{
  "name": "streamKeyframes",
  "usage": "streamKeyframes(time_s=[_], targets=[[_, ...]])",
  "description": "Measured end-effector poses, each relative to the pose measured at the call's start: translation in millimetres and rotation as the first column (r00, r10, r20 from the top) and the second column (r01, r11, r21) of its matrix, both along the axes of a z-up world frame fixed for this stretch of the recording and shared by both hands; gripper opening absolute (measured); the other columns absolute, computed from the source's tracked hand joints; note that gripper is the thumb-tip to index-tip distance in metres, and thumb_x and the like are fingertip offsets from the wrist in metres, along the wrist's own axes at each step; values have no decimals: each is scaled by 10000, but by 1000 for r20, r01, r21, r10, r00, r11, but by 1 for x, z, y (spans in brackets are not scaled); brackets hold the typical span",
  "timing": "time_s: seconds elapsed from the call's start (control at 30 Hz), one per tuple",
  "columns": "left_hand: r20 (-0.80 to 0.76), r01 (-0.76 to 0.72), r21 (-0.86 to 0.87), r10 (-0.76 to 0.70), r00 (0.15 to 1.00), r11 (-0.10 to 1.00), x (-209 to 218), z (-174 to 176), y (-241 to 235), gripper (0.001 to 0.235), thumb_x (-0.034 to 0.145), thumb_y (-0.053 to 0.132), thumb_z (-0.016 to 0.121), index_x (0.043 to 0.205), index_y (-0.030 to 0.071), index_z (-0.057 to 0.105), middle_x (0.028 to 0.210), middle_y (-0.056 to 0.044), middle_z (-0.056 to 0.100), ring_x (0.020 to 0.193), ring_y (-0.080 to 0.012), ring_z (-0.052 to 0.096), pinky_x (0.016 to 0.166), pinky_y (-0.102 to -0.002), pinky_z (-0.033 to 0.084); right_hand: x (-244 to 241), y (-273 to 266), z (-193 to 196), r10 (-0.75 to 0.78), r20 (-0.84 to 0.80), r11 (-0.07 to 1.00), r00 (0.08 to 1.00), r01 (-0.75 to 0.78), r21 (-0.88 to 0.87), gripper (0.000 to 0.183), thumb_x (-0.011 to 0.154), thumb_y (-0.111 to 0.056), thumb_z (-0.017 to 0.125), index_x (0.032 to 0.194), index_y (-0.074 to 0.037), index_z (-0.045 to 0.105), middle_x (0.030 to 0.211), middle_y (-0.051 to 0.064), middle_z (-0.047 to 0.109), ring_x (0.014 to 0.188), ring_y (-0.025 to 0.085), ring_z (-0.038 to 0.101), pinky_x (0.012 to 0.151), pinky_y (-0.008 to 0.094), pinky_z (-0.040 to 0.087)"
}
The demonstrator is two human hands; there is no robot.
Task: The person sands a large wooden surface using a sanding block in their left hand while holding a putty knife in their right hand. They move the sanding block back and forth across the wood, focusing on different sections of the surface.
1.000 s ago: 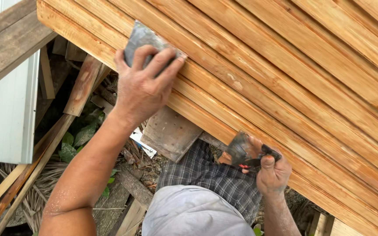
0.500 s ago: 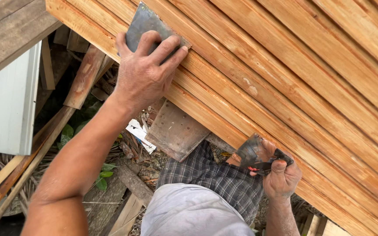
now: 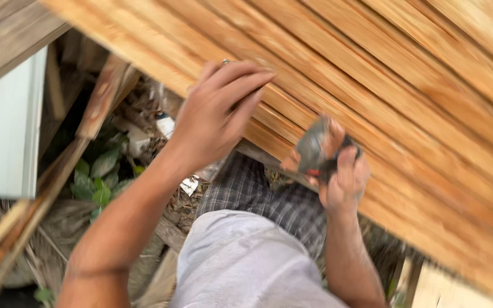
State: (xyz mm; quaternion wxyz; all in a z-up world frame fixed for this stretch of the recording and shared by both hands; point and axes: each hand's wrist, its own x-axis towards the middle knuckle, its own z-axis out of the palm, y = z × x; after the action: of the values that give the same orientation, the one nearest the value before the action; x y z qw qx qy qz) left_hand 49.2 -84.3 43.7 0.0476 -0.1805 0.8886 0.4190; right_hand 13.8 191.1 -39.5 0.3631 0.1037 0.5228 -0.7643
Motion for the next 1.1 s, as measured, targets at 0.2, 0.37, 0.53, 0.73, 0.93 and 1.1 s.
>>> streamKeyframes(time_s=[0.2,0.37,0.53,0.73,0.93,1.1], targets=[[-261,321,2,-309,914,947,35,29,77,362,997,177,686,1357,177,657,1414,-25,612,1258,-257,569,1098,-510,461,-31,-3,33,-182,33,983,983,181,37,552,1102,-399,557,1374,81,552,1139,129,698,824,141,704,610,237,593],[-198,392,-206,-430,881,897,58,11,81,419,951,211,725,1366,223,672,1414,9,599,1239,-238,521,1021,-551,419,-34,4,50,-150,89,985,985,157,-71,483,1150,-407,545,1271,58,594,928,150,702,629,153,689,458,228,533],[-15,245,-196,-253,967,949,40,18,44,375,969,132,702,1339,190,677,1278,-23,673,1148,-232,599,956,-480,547,-43,16,53,60,-50,997,997,-62,-52,530,1086,-446,530,1268,33,664,931,137,722,590,144,680,437,219,552],[528,-529,479,252,811,700,-3,32,-16,225,953,113,709,1164,36,731,970,-143,776,801,-249,739,726,-477,605,-54,42,45,592,-248,779,767,-624,-69,542,1064,-487,543,1225,3,709,1026,134,782,508,46,653,414,177,544],[654,-198,563,-285,701,803,-27,-7,28,262,856,227,753,1079,89,743,909,-82,806,809,-164,762,825,-362,612,-53,68,48,726,-198,684,659,-722,102,559,1034,-494,559,1202,14,720,704,30,706,527,59,668,448,194,560],[568,-161,682,-379,731,714,-36,-4,38,248,855,224,767,1020,40,779,886,-82,817,759,-146,727,754,-331,601,-53,71,51,754,-111,654,647,-724,222,600,999,-542,541,1131,7,745,636,24,679,490,64,658,418,198,553]])
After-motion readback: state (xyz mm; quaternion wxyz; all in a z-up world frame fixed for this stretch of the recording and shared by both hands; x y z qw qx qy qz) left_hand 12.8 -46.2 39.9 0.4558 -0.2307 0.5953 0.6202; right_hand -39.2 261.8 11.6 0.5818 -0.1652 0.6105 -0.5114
